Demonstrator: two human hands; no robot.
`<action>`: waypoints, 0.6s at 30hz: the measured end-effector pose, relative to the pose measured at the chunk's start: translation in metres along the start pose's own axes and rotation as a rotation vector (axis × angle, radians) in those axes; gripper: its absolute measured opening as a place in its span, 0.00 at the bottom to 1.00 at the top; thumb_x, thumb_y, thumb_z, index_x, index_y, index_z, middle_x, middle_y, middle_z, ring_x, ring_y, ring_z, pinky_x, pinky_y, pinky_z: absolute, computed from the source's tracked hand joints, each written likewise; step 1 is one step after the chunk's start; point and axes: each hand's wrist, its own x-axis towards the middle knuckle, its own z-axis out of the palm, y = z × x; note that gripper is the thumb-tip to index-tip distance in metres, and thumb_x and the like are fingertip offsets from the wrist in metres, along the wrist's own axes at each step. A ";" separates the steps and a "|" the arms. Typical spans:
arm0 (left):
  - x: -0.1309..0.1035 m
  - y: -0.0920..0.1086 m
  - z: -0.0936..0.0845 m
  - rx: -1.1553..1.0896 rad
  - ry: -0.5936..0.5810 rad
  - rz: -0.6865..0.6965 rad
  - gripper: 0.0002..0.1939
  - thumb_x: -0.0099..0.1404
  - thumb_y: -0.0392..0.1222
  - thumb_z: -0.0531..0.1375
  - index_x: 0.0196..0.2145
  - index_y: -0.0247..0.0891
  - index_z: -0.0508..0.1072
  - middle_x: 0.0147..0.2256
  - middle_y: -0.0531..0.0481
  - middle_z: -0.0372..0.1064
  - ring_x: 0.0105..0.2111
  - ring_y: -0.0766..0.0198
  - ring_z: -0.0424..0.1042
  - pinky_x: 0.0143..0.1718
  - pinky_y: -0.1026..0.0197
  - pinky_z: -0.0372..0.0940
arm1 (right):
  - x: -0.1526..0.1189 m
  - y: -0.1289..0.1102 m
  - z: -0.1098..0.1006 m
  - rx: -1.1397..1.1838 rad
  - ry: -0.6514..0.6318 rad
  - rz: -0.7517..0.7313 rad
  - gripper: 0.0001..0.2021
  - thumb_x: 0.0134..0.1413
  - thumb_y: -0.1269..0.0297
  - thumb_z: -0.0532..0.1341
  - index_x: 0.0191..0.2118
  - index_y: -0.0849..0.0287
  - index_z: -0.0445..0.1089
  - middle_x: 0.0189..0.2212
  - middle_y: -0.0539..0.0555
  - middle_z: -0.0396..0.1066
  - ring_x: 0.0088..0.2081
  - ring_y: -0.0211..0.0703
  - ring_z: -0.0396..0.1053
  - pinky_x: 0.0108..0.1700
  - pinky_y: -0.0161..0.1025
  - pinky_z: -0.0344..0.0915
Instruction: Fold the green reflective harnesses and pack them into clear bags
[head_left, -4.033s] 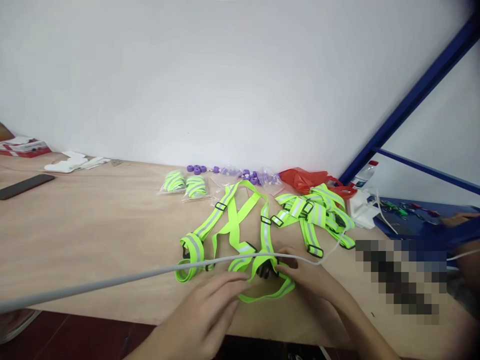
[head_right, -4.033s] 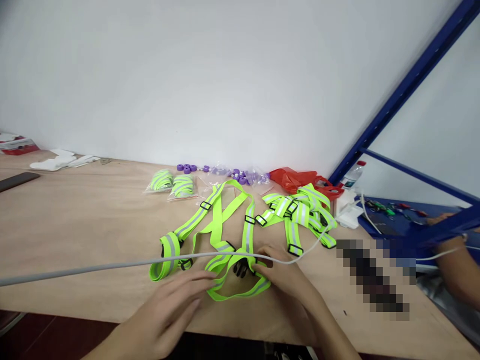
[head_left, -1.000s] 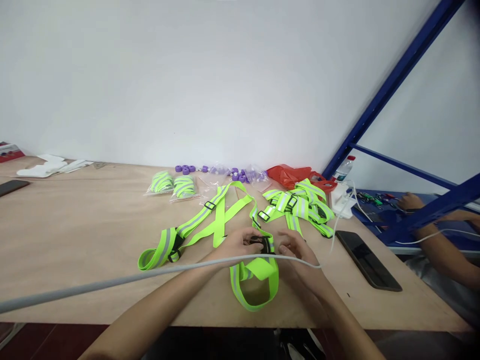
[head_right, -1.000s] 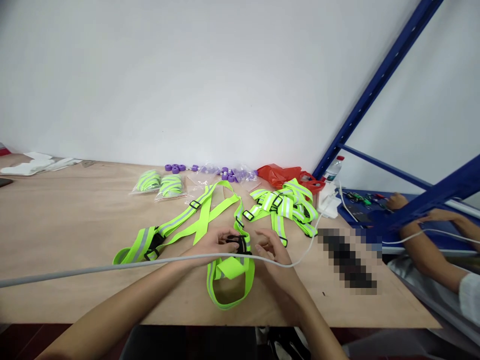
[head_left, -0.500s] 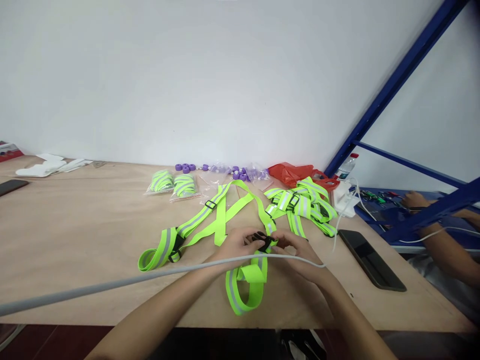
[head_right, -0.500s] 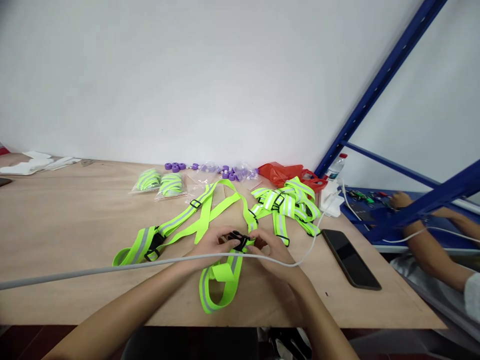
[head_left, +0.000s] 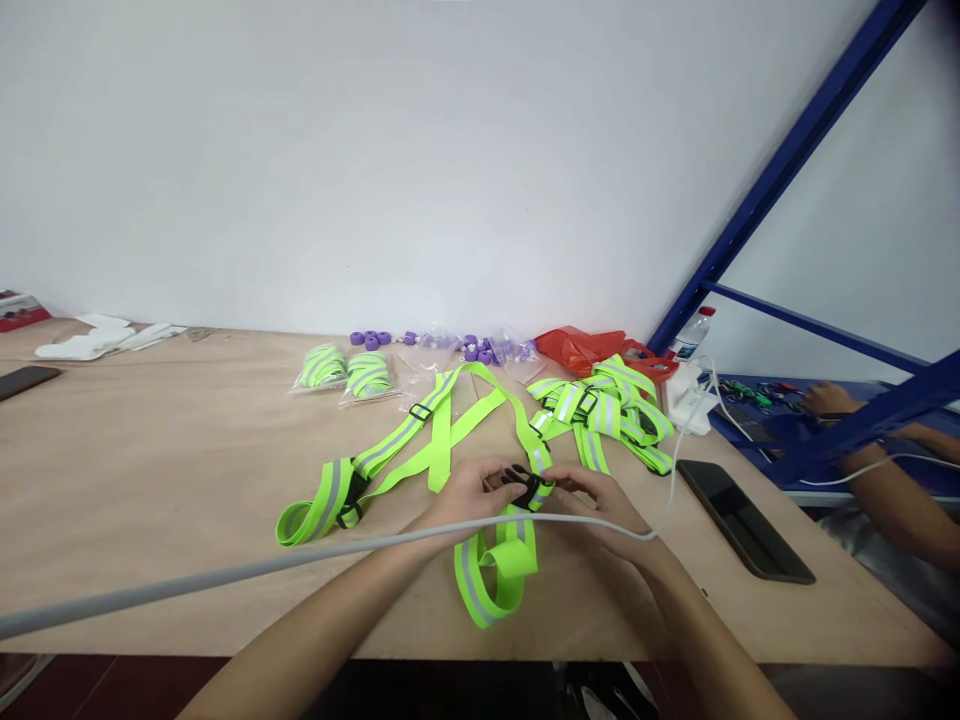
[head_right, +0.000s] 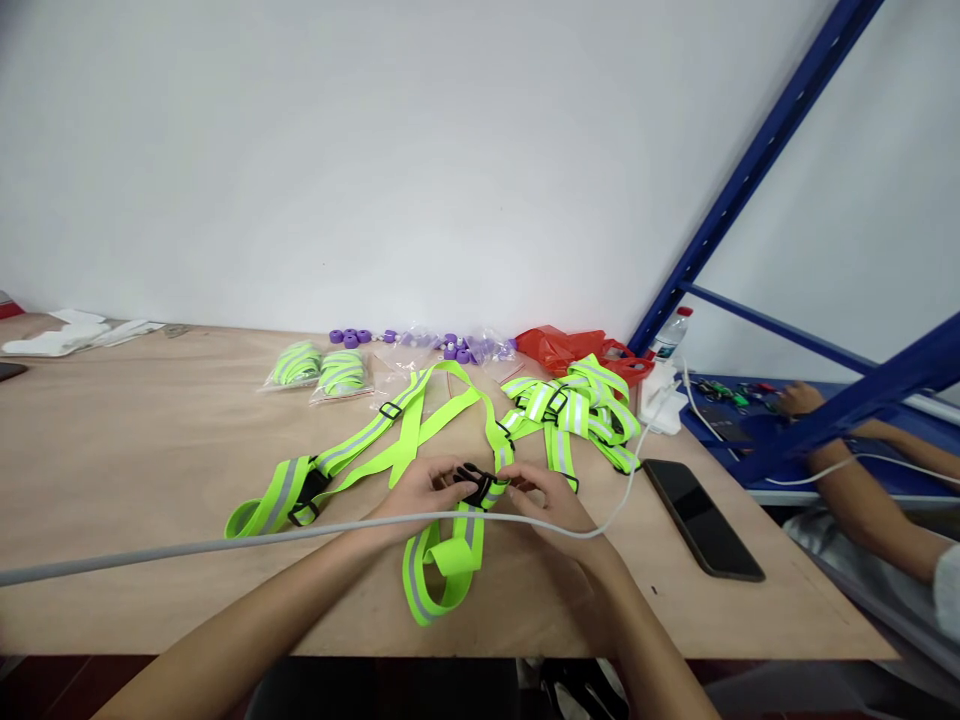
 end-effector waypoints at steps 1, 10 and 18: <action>0.000 -0.002 0.000 -0.022 -0.003 -0.006 0.13 0.60 0.46 0.67 0.37 0.33 0.79 0.32 0.48 0.78 0.31 0.61 0.72 0.33 0.61 0.64 | 0.000 0.000 0.000 -0.003 0.002 -0.021 0.14 0.56 0.56 0.61 0.43 0.57 0.76 0.42 0.59 0.78 0.44 0.54 0.75 0.49 0.49 0.70; -0.005 -0.011 -0.001 -0.241 -0.059 -0.165 0.23 0.51 0.53 0.74 0.33 0.35 0.69 0.30 0.48 0.75 0.28 0.60 0.75 0.30 0.59 0.69 | 0.010 -0.011 0.000 -0.076 0.007 -0.164 0.07 0.58 0.62 0.59 0.38 0.56 0.74 0.36 0.55 0.75 0.40 0.50 0.73 0.45 0.45 0.68; -0.002 -0.014 -0.006 -0.306 -0.054 -0.206 0.28 0.48 0.56 0.75 0.34 0.34 0.70 0.29 0.50 0.74 0.25 0.63 0.74 0.30 0.58 0.71 | 0.015 -0.019 0.000 0.020 -0.025 -0.206 0.06 0.59 0.60 0.63 0.39 0.55 0.72 0.40 0.55 0.71 0.41 0.46 0.70 0.42 0.40 0.67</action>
